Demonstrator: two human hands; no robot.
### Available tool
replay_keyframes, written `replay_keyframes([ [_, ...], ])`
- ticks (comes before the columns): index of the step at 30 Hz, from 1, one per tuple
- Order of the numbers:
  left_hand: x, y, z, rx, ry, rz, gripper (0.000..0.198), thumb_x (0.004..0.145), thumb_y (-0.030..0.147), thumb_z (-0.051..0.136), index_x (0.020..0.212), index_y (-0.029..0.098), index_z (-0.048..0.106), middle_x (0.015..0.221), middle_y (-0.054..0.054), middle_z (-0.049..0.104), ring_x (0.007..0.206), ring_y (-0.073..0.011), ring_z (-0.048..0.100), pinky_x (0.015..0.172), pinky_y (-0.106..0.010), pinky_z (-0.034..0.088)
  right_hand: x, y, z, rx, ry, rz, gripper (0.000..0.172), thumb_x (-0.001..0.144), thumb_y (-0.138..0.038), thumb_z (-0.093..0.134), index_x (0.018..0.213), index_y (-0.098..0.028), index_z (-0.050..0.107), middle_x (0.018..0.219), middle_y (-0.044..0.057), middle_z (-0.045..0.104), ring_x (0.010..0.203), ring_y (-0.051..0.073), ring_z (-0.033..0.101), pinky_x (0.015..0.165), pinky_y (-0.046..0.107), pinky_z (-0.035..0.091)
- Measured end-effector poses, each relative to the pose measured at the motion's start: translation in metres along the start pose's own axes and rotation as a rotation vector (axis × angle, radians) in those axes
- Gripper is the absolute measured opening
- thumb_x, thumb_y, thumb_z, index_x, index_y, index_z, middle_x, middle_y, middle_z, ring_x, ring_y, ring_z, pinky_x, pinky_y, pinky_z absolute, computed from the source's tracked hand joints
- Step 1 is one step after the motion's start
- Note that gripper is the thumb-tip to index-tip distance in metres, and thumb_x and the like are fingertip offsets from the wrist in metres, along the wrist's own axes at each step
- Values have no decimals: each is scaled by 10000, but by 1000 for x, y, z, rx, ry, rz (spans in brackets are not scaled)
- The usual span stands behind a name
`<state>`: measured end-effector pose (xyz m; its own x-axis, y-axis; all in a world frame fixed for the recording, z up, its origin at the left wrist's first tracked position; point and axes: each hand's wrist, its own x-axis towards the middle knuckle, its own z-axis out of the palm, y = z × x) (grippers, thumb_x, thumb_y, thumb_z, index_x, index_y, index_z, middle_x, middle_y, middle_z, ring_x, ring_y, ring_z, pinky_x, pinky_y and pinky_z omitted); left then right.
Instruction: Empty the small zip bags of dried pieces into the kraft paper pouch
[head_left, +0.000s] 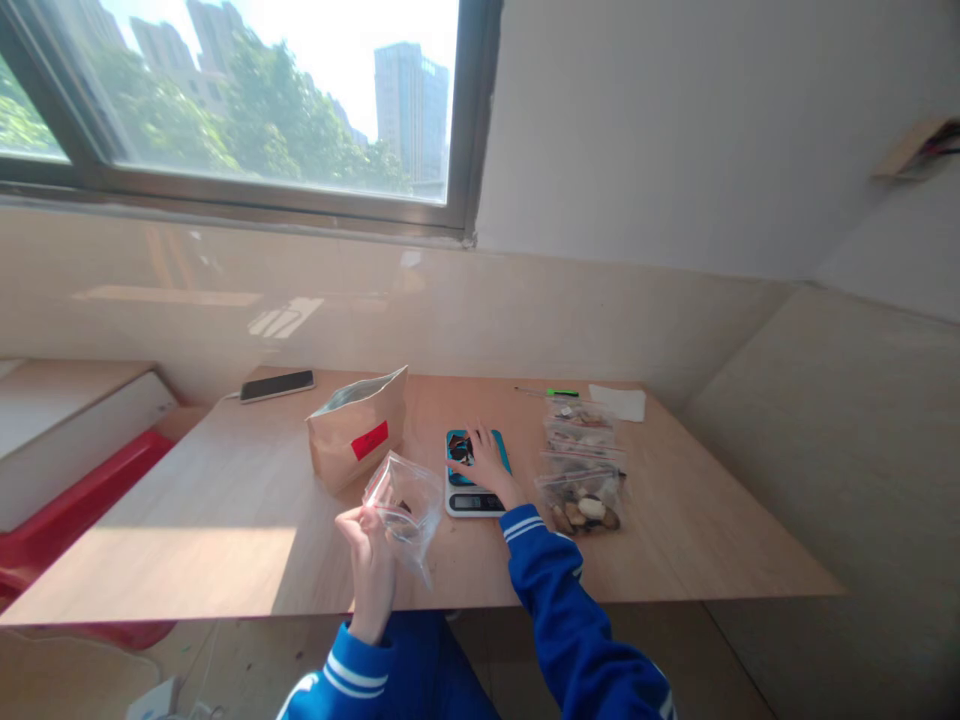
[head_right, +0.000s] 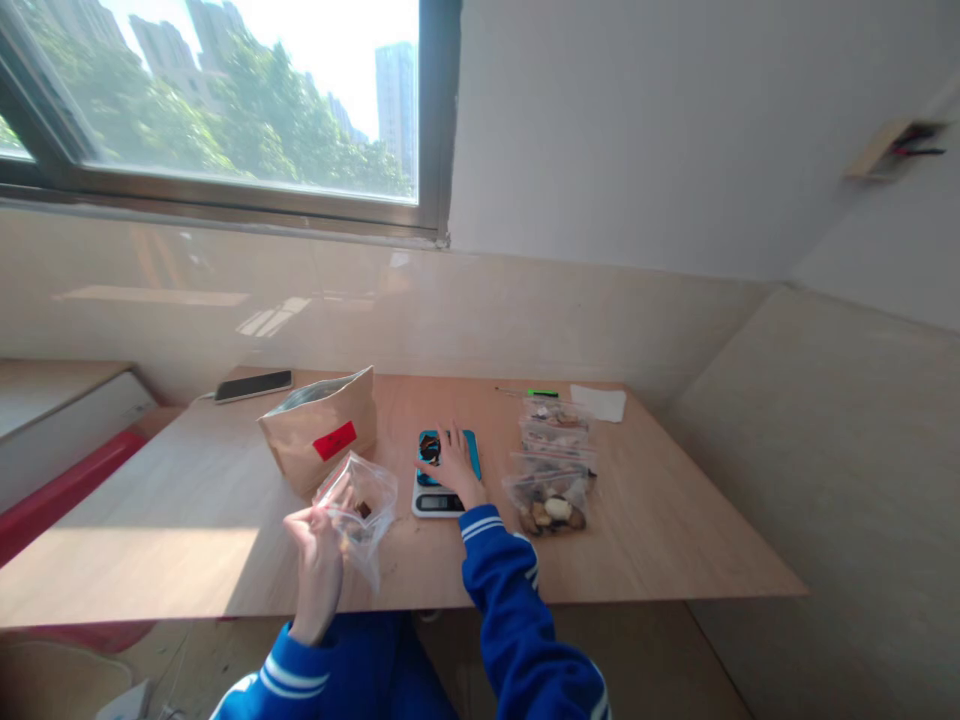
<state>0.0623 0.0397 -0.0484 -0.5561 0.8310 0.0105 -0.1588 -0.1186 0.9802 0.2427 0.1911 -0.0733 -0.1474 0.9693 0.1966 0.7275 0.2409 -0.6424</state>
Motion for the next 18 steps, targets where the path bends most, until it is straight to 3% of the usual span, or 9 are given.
replay_keyframes([
  [2,0,0,-5,28,10,-19,386,834,579,496,905,216,388,850,-34,658,772,-206,656,715,-387,500,2,14,11,-55,-34,34,816,732,-539,678,1368,-90,435,1493,240,314,1425,363,193,1132,527,207],
  [4,0,0,-8,56,21,-34,390,824,577,512,903,215,390,864,-35,650,779,-201,652,719,-383,501,-1,22,16,-47,-22,10,720,777,-546,627,1337,-119,475,1479,223,351,1414,346,237,1130,519,222],
  [8,-1,-3,-10,29,3,-47,390,820,574,522,907,221,383,883,-36,642,797,-194,651,735,-378,507,-12,31,10,31,13,-64,528,819,-462,605,1268,-189,549,1447,167,412,1383,294,324,1122,473,276],
  [12,-3,-4,-7,2,-16,-33,385,836,584,492,912,227,370,883,-36,641,843,-198,656,776,-397,509,-19,34,3,141,30,-69,451,800,-359,636,1219,-201,590,1424,158,447,1367,276,356,1116,467,293],
  [18,-5,3,-5,-21,-25,-26,394,826,586,510,910,223,381,976,-75,663,952,-230,658,814,-425,503,-16,33,-5,251,96,-92,245,811,-186,547,1017,-194,680,1151,109,657,1182,232,547,1048,430,379],
])
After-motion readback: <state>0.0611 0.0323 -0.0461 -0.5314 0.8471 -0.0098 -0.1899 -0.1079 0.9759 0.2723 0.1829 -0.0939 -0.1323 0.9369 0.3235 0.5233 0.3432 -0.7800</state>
